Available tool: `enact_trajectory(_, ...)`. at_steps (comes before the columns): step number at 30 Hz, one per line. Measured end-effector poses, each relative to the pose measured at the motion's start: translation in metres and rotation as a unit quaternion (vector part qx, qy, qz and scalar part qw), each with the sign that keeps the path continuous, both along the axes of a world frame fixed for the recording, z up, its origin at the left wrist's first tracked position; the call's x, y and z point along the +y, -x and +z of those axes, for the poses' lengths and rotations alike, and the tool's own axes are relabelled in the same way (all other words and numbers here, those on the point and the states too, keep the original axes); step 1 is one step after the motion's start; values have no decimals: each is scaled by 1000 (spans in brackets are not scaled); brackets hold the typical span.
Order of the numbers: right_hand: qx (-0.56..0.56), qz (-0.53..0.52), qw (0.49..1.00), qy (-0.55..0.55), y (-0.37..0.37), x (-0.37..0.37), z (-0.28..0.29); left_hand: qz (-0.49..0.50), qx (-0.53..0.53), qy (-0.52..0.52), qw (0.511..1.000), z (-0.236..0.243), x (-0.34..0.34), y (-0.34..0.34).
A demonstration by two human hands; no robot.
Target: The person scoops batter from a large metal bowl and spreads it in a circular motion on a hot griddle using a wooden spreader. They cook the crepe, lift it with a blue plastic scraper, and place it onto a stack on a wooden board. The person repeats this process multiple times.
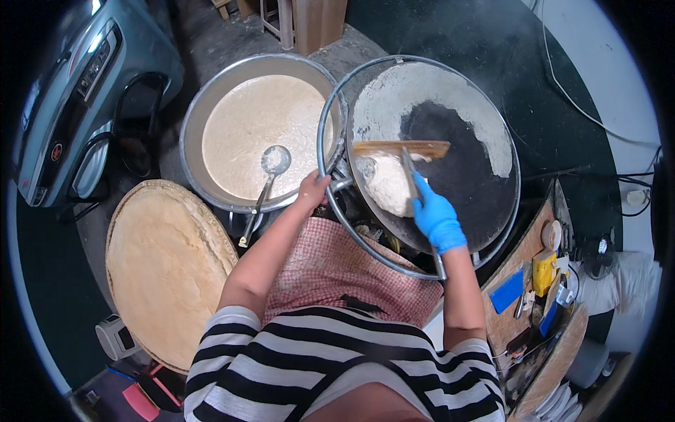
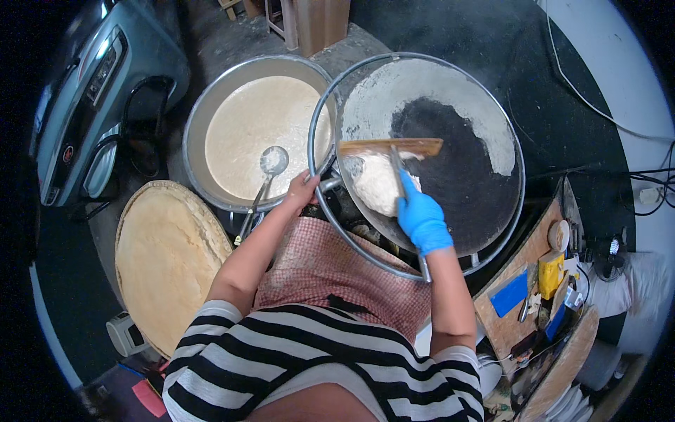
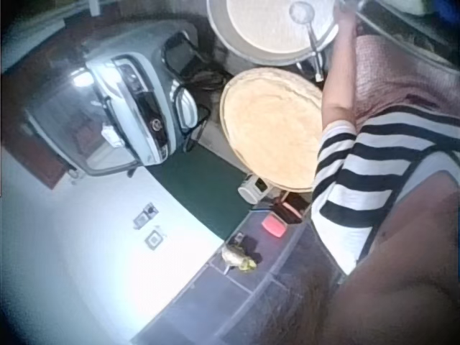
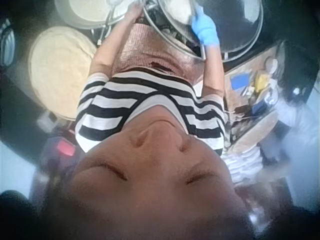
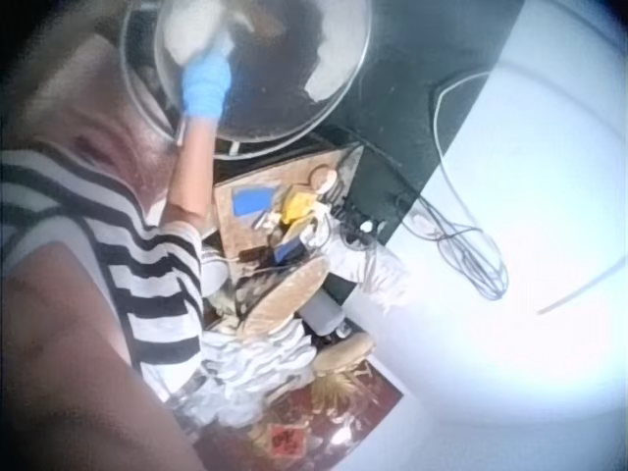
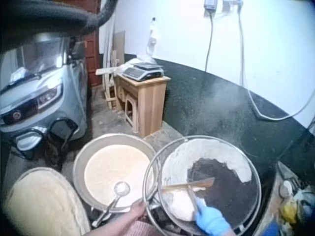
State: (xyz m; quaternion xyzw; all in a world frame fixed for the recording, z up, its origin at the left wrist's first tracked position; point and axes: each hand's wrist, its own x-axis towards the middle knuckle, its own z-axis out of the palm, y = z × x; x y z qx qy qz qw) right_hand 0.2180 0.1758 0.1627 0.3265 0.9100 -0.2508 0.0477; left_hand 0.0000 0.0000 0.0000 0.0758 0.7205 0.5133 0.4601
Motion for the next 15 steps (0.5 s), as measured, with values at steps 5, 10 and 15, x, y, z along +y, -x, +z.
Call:
enact_trajectory(5,-72,22,997,-26,-59,-14,24,80,-38,-57,994,5,-18,-54)
enact_trajectory(10,-46,-19,999,-6,-72,9,37,48,-70,-87,993,-7,-37,-147)
enact_trajectory(15,-40,12,997,-57,-18,-11,5,28,107,-49,993,-15,-18,-159)
